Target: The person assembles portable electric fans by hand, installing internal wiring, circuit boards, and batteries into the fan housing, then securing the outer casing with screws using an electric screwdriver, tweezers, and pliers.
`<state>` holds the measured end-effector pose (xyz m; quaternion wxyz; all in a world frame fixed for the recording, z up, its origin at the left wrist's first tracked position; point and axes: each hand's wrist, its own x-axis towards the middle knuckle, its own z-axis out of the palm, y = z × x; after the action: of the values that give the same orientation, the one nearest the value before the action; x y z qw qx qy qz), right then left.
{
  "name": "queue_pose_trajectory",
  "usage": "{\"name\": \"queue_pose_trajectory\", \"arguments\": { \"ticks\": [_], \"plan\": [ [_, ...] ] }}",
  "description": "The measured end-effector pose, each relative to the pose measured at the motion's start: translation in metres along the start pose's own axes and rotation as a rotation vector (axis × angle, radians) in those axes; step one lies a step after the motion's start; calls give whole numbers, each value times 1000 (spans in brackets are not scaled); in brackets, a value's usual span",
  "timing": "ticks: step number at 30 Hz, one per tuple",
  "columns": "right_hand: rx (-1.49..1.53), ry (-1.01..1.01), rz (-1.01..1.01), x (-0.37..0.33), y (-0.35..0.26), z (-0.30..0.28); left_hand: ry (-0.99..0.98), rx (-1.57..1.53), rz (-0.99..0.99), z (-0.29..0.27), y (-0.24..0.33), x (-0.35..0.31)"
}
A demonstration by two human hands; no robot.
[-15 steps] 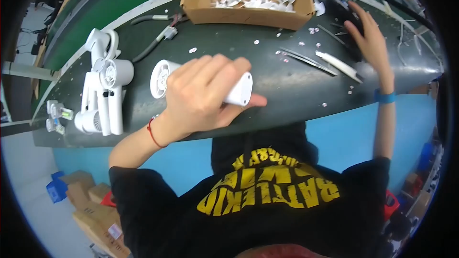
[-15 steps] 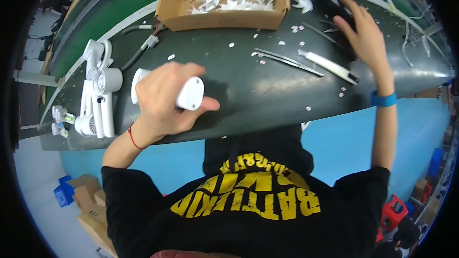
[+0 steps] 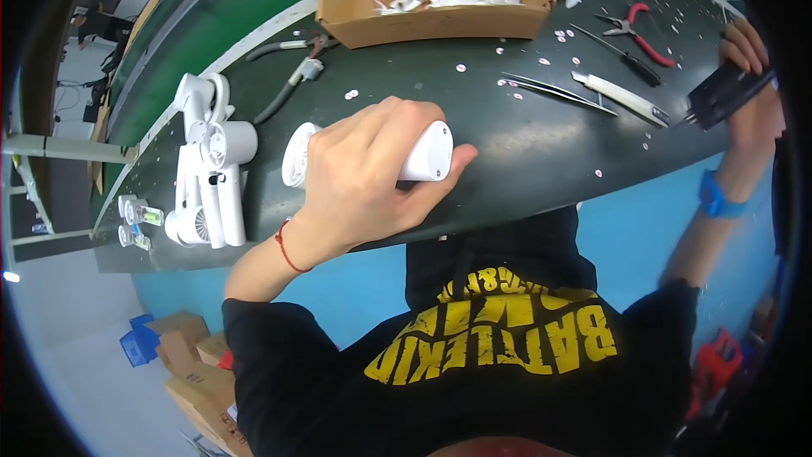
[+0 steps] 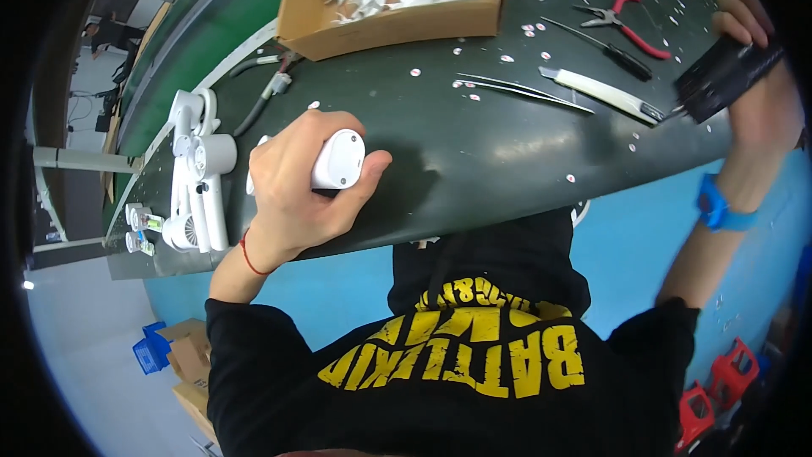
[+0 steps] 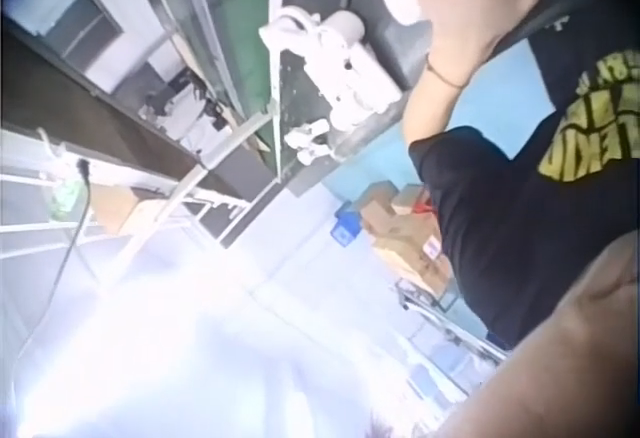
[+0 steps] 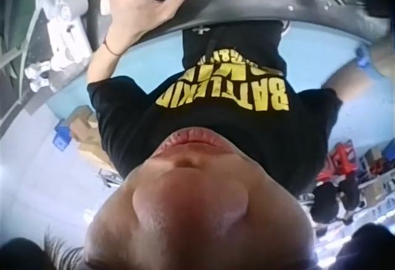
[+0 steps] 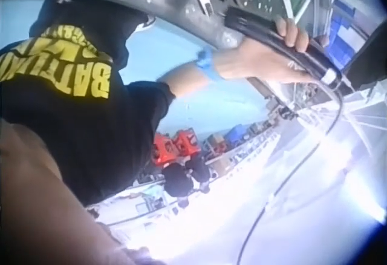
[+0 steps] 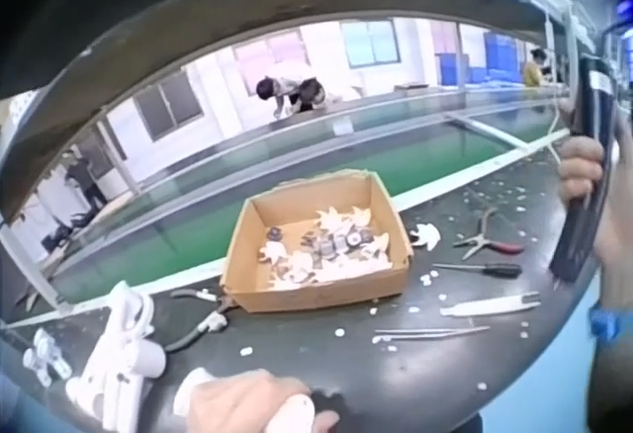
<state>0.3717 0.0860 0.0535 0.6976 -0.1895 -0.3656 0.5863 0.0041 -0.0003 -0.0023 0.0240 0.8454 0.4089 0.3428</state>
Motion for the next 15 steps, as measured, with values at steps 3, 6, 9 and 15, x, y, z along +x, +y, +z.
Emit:
{"name": "queue_pose_trajectory", "arguments": {
  "ticks": [3,6,9,15],
  "plan": [
    [474,-168,-56,-40,26,30,5,1,15,10,8,7],
    [564,-154,-142,-64,44,40,-20,-2,19,19,25,15],
    [587,-164,-172,-73,63,43,-47,27,45,21,29,9],
    [578,-239,-159,-78,95,52,-46,105,79,27,29,6]
  ]
}}
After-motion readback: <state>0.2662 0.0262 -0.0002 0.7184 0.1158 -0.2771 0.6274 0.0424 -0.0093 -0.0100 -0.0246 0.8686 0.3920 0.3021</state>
